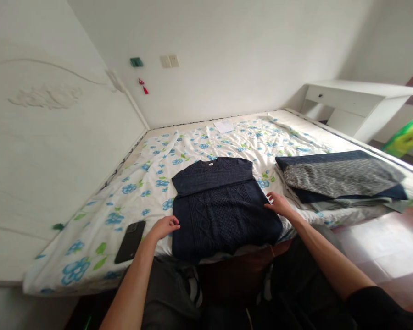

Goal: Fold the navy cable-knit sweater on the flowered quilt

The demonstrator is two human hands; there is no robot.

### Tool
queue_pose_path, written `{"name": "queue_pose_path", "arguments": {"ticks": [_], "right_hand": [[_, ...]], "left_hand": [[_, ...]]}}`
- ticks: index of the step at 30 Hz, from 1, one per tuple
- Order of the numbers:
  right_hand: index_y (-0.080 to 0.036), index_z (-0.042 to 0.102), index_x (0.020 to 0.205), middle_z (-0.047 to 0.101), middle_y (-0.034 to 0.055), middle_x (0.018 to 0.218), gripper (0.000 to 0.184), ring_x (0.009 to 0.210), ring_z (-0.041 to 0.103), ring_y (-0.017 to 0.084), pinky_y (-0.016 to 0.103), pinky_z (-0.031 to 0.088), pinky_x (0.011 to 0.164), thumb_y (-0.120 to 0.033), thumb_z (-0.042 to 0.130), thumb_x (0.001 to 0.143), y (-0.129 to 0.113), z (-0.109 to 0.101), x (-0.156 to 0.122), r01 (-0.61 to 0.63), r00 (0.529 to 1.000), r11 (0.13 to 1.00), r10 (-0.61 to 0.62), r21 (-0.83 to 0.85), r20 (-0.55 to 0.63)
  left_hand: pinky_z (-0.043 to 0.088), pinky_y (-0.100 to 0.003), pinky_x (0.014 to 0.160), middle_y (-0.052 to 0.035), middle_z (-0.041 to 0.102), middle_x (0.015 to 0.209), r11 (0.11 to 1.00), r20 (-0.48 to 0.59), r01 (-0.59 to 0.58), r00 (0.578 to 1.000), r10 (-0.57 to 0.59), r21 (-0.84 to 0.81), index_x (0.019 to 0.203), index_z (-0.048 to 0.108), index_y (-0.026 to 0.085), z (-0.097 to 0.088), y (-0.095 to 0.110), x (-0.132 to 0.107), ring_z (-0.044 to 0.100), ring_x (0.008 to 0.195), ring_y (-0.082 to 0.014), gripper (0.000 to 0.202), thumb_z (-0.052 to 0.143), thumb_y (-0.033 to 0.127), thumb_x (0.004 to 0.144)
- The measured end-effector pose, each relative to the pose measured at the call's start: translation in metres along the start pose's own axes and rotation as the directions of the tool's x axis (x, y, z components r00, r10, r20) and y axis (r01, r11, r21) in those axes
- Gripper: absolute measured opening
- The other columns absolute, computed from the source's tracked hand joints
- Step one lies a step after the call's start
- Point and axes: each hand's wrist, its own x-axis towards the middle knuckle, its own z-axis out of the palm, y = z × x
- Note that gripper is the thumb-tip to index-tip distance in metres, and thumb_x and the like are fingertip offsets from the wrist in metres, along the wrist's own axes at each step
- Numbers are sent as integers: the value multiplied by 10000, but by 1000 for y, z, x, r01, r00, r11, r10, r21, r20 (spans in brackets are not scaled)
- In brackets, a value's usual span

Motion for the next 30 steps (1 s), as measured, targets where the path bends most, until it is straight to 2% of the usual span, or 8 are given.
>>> {"name": "queue_pose_path", "arguments": {"ticks": [2, 5, 7, 9, 14, 20, 25, 30], "right_hand": [[-230, 722, 1243, 802, 81, 1144, 351, 962, 752, 223, 329, 565, 926, -314, 822, 917, -3, 5, -13, 123, 988, 992, -125, -32, -91], [-234, 768, 1151, 808, 60, 1051, 297, 953, 755, 232, 311, 551, 889, -334, 849, 884, -6, 11, -28, 177, 982, 982, -173, -60, 72], [-225, 793, 1107, 809, 67, 1052, 322, 969, 751, 242, 305, 543, 881, -345, 898, 828, -7, 15, -33, 205, 968, 973, -186, -104, 169], [-223, 810, 1097, 812, 74, 1078, 329, 985, 748, 246, 301, 538, 881, -338, 912, 806, -8, 17, -35, 228, 959, 964, -197, -137, 205], [-244, 846, 947, 841, 49, 993, 90, 958, 765, 235, 284, 531, 857, -227, 803, 870, -12, 18, -32, 216, 954, 958, -166, -187, 252], [-235, 855, 922, 845, 50, 939, 79, 923, 777, 229, 267, 509, 804, -240, 778, 904, -8, 13, -35, 184, 965, 957, -132, -226, 225], [-248, 848, 864, 838, 45, 886, 125, 883, 777, 246, 275, 498, 744, -351, 904, 817, 6, 4, -43, 12, 979, 965, 41, -261, 198], [-250, 866, 847, 852, 44, 902, 51, 904, 795, 236, 270, 513, 777, -224, 822, 844, 9, 4, -44, 52, 969, 966, 12, -252, 248]], "left_hand": [[484, -299, 767, -16, 753, 832, 995, 75, -99, 992, 99, 1, 986, 754, 218, 13, 17, -14, 726, 838, -237, 366, 699, 524, 792], [444, -286, 727, 12, 726, 796, 986, 188, -164, 970, 156, 31, 959, 743, 228, 32, 39, -28, 700, 793, -216, 303, 749, 452, 755], [436, -283, 729, 18, 739, 808, 982, 206, -173, 966, 154, 76, 960, 733, 237, 41, 49, -34, 702, 794, -212, 278, 771, 407, 743], [435, -283, 738, 8, 761, 828, 977, 205, -187, 965, 163, 104, 929, 735, 241, 46, 55, -38, 714, 817, -215, 210, 752, 371, 765], [431, -288, 745, -27, 786, 839, 962, 199, -254, 953, 230, 105, 834, 750, 235, 48, 59, -46, 723, 838, -218, 132, 653, 322, 846], [443, -276, 723, -22, 792, 861, 971, 231, -228, 951, 205, 78, 852, 755, 234, 50, 55, -47, 721, 834, -218, 158, 716, 379, 802], [433, -280, 717, -13, 795, 870, 968, 194, -229, 959, 206, 106, 848, 778, 249, 53, 54, -48, 720, 825, -213, 153, 771, 338, 724], [422, -288, 693, -8, 772, 778, 959, 224, -261, 946, 233, 107, 774, 767, 249, 48, 60, -49, 703, 770, -209, 84, 707, 300, 747]]}}
